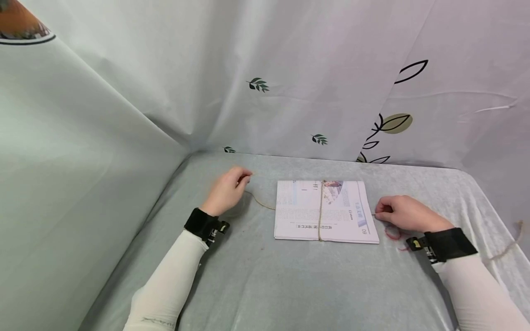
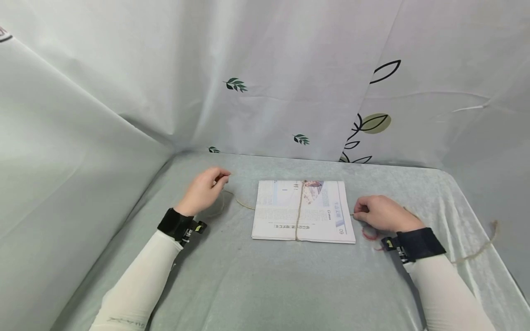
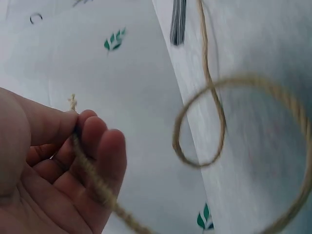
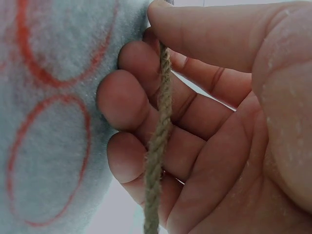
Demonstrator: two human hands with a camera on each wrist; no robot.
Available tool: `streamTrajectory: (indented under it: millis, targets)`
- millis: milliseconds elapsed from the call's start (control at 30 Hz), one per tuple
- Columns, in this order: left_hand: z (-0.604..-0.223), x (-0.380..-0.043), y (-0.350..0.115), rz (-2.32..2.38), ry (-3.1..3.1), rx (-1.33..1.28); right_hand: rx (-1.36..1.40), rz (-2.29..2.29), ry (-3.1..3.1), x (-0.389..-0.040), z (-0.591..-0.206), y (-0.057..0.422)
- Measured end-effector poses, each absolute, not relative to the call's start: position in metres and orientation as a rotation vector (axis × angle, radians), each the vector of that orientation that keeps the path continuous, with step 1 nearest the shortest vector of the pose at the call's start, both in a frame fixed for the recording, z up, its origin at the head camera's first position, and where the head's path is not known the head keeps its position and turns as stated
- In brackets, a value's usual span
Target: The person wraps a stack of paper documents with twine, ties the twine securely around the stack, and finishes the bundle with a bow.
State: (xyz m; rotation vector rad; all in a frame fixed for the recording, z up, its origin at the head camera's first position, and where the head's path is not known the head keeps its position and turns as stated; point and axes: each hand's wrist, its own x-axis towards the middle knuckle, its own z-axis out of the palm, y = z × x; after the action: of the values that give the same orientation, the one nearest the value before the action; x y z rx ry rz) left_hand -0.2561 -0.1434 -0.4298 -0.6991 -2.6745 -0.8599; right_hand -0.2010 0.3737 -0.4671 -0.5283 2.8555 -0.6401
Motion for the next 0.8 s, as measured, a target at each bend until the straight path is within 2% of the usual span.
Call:
streamTrajectory:
  millis: [333, 800]
  targets:
    - [-0.443, -0.249, -0.121, -0.852, -2.576, -0.9, -0.515, -0.659, 2.838, -0.2, -0.468, 0.372]
    - [-0.468, -0.238, -0.091, -0.916, -2.797, -1.12, -0.523, -0.641, 2.856, -0.201, -0.469, 0.374]
